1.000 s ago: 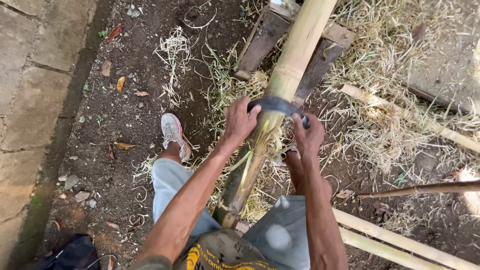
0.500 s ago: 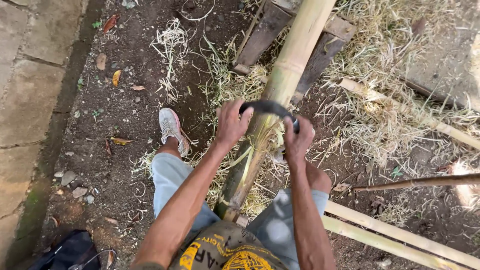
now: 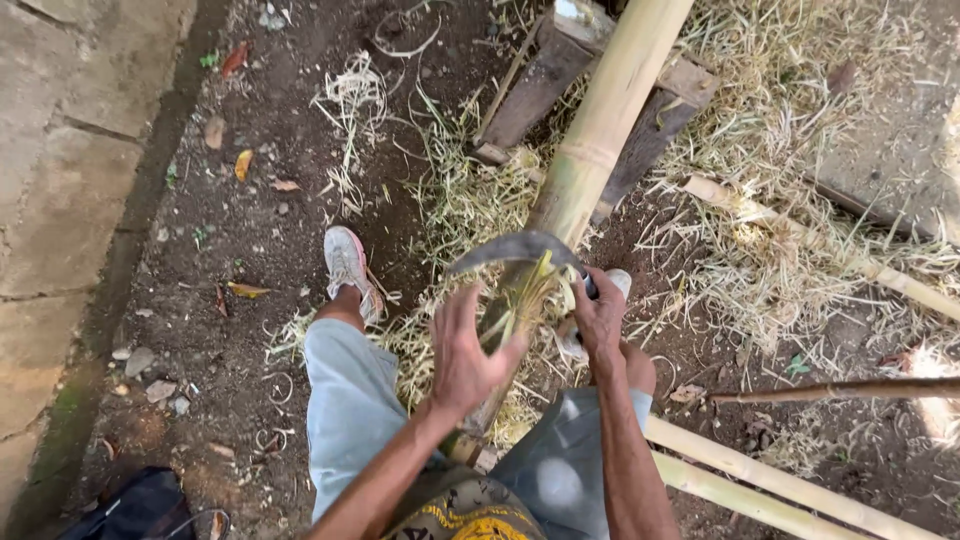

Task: A person uses a curved blade to scrape the outer layer off a long bamboo pole.

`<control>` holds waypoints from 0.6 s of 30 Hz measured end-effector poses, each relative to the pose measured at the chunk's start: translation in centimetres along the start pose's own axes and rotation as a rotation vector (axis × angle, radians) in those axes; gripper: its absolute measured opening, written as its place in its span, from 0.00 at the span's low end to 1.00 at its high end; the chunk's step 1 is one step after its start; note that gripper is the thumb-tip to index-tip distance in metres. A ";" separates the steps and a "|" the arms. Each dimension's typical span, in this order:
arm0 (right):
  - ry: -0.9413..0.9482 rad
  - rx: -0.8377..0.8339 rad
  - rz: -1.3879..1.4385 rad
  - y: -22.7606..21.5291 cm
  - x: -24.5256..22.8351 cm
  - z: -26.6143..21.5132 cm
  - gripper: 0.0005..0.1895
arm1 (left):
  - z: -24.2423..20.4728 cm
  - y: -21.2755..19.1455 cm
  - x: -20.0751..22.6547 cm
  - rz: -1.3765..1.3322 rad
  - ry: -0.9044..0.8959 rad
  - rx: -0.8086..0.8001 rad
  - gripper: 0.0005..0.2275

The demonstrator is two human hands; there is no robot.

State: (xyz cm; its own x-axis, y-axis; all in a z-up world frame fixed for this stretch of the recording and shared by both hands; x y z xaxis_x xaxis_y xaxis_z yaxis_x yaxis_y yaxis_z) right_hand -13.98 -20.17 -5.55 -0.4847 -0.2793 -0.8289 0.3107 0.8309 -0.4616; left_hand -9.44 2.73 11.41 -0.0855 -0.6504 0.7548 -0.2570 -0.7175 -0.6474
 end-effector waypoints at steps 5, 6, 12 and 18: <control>-0.072 -0.095 0.078 -0.1 -0.5 1.3 0.24 | -4.7 3.2 -6.9 0.004 -0.364 -0.352 0.48; -0.230 -0.088 0.016 0.1 0.8 2.0 0.23 | -5.3 4.2 -8.5 -0.091 -0.590 -0.514 0.48; -0.103 0.026 -0.317 -0.7 -7.3 -0.2 0.28 | -4.0 4.9 -9.8 -0.121 -0.510 -0.555 0.48; -0.062 0.012 -0.280 -1.0 -9.9 -0.9 0.28 | -2.0 1.6 -5.9 -0.757 -0.482 -0.741 0.48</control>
State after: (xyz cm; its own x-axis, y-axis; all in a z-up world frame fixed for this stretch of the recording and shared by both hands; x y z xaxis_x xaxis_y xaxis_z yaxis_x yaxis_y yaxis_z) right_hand -10.23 -17.76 3.43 -0.5026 -0.5261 -0.6860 0.1819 0.7114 -0.6789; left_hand -11.23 5.91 6.07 0.6648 -0.2595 0.7005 -0.5989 -0.7456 0.2922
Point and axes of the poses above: each hand's wrist, its own z-axis towards the middle knuckle, its own y-axis out of the palm, x = y × z, the point moved 2 cm from there along z, towards the middle knuckle, and after that the axes turned 3 degrees about -y, right-handed, at the moved point
